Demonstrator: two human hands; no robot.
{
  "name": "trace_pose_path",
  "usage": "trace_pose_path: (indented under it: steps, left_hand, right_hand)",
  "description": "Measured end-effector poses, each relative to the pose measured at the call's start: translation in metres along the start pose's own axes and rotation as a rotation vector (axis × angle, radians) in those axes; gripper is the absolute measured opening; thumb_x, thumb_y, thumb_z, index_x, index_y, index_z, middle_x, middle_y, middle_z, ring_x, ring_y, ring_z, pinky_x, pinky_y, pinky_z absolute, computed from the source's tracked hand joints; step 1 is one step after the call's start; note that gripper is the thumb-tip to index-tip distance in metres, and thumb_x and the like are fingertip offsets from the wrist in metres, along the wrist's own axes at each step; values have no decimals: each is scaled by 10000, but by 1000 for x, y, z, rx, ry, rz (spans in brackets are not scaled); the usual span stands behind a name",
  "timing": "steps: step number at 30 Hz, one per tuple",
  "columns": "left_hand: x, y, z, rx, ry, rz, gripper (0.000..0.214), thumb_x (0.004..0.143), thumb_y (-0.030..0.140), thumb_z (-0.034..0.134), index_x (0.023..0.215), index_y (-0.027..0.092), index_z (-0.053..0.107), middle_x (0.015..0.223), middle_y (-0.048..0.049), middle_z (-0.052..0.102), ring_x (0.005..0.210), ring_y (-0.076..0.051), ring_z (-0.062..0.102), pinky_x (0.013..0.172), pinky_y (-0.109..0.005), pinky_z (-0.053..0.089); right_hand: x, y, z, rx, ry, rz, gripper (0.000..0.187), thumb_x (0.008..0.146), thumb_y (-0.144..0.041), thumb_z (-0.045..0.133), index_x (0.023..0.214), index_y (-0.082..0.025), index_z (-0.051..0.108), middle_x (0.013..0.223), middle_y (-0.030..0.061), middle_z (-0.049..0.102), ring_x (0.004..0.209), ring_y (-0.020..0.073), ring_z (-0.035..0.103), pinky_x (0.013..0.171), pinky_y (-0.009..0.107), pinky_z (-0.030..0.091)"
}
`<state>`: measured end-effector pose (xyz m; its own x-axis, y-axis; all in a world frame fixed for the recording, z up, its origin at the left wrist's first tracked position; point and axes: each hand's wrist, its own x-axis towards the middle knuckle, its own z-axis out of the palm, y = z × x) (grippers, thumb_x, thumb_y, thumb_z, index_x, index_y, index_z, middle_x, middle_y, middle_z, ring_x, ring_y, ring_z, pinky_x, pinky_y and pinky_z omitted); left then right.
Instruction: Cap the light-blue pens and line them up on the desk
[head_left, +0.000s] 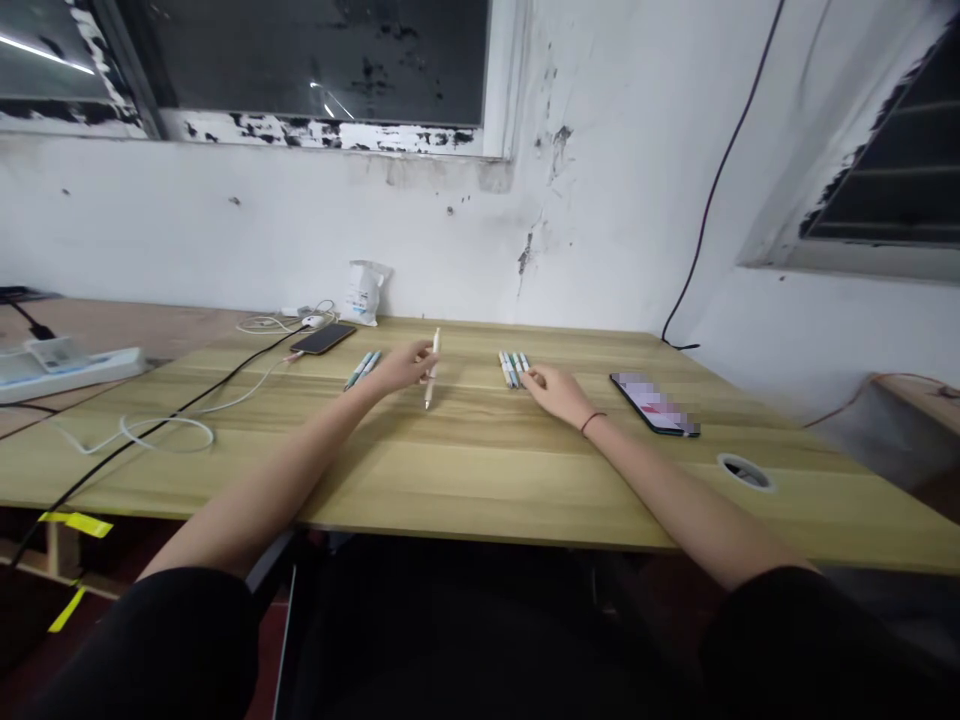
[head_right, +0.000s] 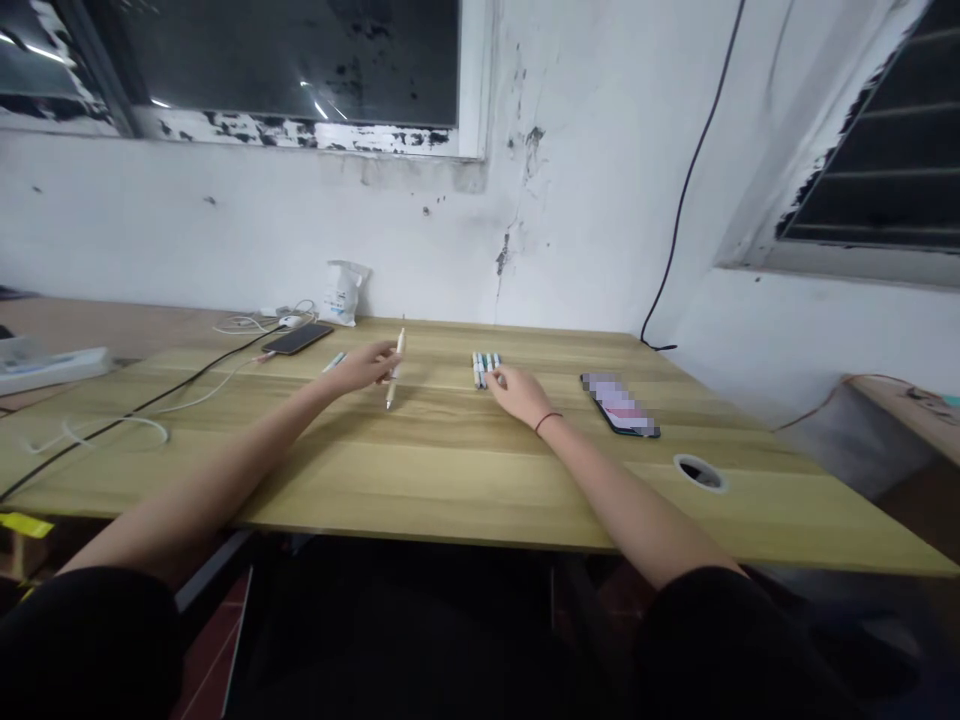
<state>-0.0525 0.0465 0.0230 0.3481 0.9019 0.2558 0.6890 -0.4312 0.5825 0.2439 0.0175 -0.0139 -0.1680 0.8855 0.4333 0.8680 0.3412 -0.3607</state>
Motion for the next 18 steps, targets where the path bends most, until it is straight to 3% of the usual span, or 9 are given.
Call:
trace_pose_path:
  steps: [3, 5, 8, 13, 18]
  left_hand:
    - [-11, 27, 8, -335, -66, 55, 399, 853, 453, 504, 1101, 143, 544, 862, -49, 618, 680, -119, 616, 648, -262, 523]
    - [-17, 42, 12, -526, -87, 50, 445, 841, 424, 546, 1196, 161, 489, 907, -52, 619, 717, -120, 630, 717, -301, 545]
    - [-22, 54, 15, -703, -87, 25, 401, 820, 361, 604, 1136, 136, 502, 943, -75, 639, 799, -152, 659, 814, -348, 538]
    - [-22, 53, 15, -762, -90, 52, 373, 759, 353, 685, 1024, 134, 541, 983, -94, 660, 919, -193, 655, 889, -381, 512]
    - [-20, 43, 14, -666, -172, 24, 437, 777, 512, 605, 1001, 137, 596, 1069, -115, 630, 869, -182, 655, 824, -360, 532]
  right_hand:
    - [-6, -14, 1, 132, -80, -107, 385, 880, -461, 407, 823, -164, 645, 659, 21, 603, 590, 139, 502, 575, 252, 344]
    - [-11, -24, 0, 285, -192, -172, 353, 859, -463, 458, 914, -164, 639, 757, 35, 635, 675, 152, 547, 626, 260, 396]
    - [-16, -35, -2, 497, -365, -227, 349, 858, -453, 480, 1028, -175, 605, 914, 58, 656, 828, 165, 586, 728, 277, 441]
    - [-16, -37, 2, 638, -401, -218, 359, 875, -479, 443, 883, -153, 594, 870, 64, 655, 760, 149, 580, 710, 284, 450]
    - [-10, -23, 6, 630, -386, -146, 382, 843, -508, 476, 851, -143, 588, 761, 45, 631, 640, 122, 531, 623, 261, 424]
